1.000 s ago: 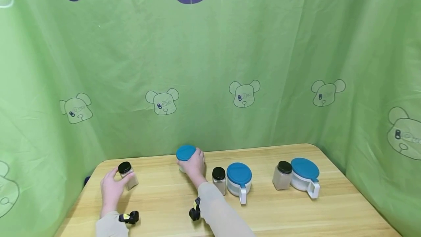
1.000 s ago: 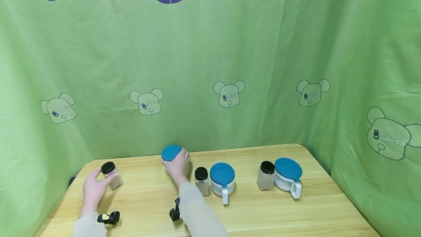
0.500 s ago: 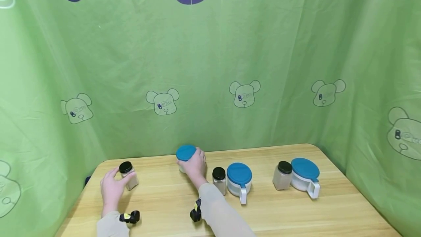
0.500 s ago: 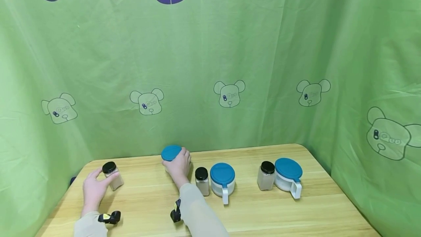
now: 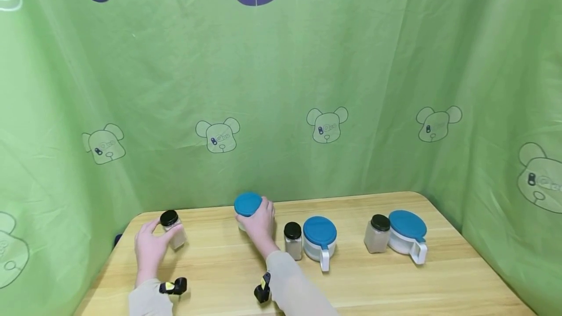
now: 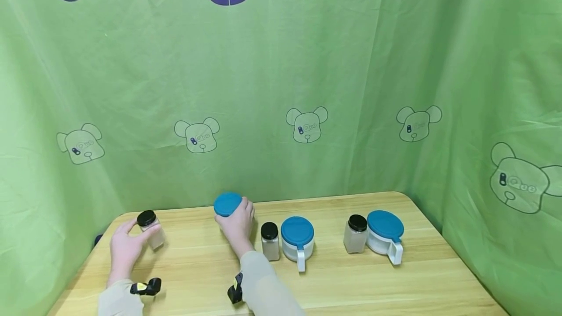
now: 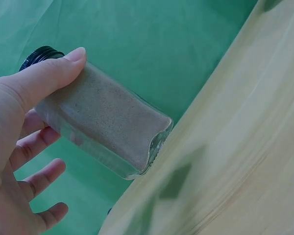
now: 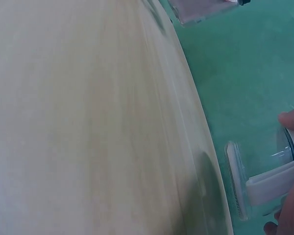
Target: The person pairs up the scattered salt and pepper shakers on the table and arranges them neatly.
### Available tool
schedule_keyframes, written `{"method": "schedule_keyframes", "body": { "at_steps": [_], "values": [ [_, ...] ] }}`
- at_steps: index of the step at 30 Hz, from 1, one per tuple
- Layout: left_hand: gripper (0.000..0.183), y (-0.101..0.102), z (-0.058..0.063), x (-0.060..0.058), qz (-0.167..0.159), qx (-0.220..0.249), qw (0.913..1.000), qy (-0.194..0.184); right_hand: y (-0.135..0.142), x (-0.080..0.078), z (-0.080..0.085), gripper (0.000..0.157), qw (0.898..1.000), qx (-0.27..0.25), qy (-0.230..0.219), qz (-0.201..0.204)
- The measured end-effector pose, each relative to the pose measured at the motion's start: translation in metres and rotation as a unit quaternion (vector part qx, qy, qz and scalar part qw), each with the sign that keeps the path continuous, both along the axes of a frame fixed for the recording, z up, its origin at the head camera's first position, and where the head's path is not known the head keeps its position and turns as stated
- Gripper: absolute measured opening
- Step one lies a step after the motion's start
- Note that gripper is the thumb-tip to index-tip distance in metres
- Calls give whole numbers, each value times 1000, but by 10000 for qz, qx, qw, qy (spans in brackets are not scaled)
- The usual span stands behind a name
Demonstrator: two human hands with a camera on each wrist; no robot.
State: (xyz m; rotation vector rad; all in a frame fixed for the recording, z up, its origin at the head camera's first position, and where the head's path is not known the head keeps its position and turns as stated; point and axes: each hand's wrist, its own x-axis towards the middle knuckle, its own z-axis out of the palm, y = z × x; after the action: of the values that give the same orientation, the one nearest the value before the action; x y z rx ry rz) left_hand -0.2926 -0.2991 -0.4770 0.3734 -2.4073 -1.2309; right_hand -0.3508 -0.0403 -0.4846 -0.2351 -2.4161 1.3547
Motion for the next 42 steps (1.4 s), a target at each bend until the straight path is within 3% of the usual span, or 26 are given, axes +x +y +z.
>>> {"method": "schedule_keyframes", "body": {
  "at_steps": [15,29,36,42],
  "values": [
    [79,9,4,3,-236,211,9995,51,-5,16,-8,96,9995,-305,-8,-42],
    [86,14,17,3,-570,183,9982,-73,-9,28,0,91,9988,-424,218,-73],
    [84,20,25,2,-661,148,9977,-7,-8,35,6,90,9969,-735,269,21],
    [81,23,26,3,-758,151,9970,29,-7,43,5,87,9960,-854,264,84]
  ]
}}
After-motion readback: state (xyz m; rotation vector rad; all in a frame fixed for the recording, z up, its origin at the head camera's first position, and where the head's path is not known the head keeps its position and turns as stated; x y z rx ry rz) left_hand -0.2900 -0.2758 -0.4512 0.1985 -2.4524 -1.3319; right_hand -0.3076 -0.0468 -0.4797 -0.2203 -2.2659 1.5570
